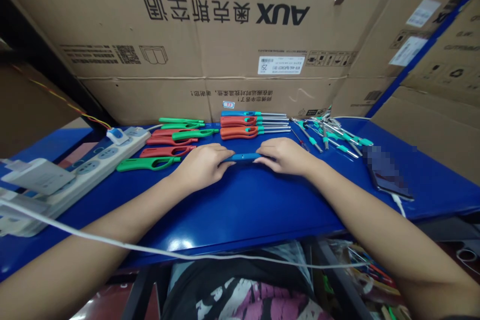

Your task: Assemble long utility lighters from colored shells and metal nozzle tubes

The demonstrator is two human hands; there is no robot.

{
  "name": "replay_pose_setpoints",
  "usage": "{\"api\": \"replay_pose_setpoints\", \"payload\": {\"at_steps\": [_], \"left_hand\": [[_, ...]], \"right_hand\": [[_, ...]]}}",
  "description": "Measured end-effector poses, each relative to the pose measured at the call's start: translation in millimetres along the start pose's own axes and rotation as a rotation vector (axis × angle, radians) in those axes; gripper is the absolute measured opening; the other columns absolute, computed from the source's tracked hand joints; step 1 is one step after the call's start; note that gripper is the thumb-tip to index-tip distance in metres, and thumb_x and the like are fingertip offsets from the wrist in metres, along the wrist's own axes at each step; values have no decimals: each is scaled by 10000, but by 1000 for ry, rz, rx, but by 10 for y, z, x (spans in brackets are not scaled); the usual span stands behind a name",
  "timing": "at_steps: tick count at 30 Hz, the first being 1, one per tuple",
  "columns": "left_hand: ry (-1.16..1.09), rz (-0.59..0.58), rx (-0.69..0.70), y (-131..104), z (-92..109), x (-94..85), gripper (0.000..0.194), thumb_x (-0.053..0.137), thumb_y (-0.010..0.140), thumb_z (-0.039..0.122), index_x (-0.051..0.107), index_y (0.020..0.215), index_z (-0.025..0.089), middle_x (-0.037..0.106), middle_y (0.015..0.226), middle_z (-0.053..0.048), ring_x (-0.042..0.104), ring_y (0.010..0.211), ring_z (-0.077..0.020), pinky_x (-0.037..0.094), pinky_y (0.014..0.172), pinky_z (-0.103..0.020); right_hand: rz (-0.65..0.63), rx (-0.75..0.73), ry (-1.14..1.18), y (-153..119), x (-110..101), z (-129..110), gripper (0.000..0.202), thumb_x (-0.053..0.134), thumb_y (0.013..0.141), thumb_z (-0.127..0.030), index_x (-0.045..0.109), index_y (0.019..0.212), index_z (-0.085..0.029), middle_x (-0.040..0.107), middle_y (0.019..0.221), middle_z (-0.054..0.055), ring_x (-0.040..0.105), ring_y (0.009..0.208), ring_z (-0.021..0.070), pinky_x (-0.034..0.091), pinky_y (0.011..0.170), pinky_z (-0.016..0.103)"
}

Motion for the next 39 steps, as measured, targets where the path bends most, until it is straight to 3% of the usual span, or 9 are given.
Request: {"api": "replay_pose_setpoints", "payload": {"at_steps": [4, 9, 13, 18, 22, 27, 34, 39], "left_hand": [[0, 38, -37, 3, 18, 18, 244, 560, 949, 278, 680, 1109, 138, 728, 1033, -100, 691, 933, -258, 567, 819, -368], [-27, 61, -43, 0, 31, 41, 397, 564, 959, 358, 579, 1301, 158, 671, 1194, -116, 680, 1024, -248, 568, 869, -352], [33, 34, 3, 2, 17, 37, 434, 462, 1005, 428, 595, 1301, 138, 698, 1159, -138, 688, 1027, -271, 566, 887, -385], [-79, -17, -40, 6, -20, 75, 472, 384, 1029, 459, 609, 1277, 126, 707, 1182, -142, 699, 1031, -268, 562, 907, -389], [-147, -54, -63, 9, -40, 69, 433, 394, 1031, 439, 608, 1268, 147, 703, 1204, -130, 690, 1064, -252, 544, 943, -374], [-82, -90, -66, 11, 3, 11, 399, 407, 1026, 412, 615, 1256, 160, 712, 1189, -122, 701, 1041, -255, 550, 923, -371], [69, -73, -88, 33, 168, 5, 394, 431, 1025, 375, 571, 1321, 156, 707, 1184, -105, 704, 1025, -258, 575, 811, -343], [86, -72, -114, 27, 109, 1, 335, 414, 1029, 364, 627, 1200, 169, 721, 1141, -104, 715, 981, -250, 566, 779, -330]], "right_hand": [[44, 46, 38, -1, 16, 60, 288, 507, 993, -341, 700, 1027, -130, 721, 919, 111, 656, 835, 207, 486, 739, 312], [29, 129, 38, 2, 58, 41, 295, 464, 1005, -308, 694, 1085, -141, 745, 1035, 117, 690, 931, 242, 517, 788, 351], [107, 89, 168, 8, 23, 3, 299, 429, 1015, -299, 694, 1056, -166, 746, 1029, 93, 686, 953, 225, 532, 853, 365], [254, 4, 254, 17, -56, 20, 222, 574, 953, -336, 660, 1102, -196, 704, 1072, 94, 646, 1003, 218, 523, 900, 373], [236, 19, 177, 33, -56, 11, 152, 537, 970, -291, 648, 948, -190, 681, 910, 88, 602, 872, 218, 500, 791, 356], [226, 0, 75, 43, -12, -37, 202, 467, 993, -272, 634, 929, -179, 658, 865, 103, 559, 831, 225, 473, 747, 352], [238, -64, 47, 85, 59, -118, 230, 451, 1011, -299, 643, 1018, -175, 682, 985, 122, 590, 929, 225, 497, 828, 356], [187, 9, 61, 53, 18, 38, 246, 577, 957, -354, 635, 1121, -180, 685, 1130, 113, 592, 1054, 249, 469, 925, 397]]}}
Point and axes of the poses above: each hand's wrist, its own y-axis towards the middle knuckle, its own x-axis out of the palm, z = x × y, the point moved 1 cm from there along y, towards the middle knuckle
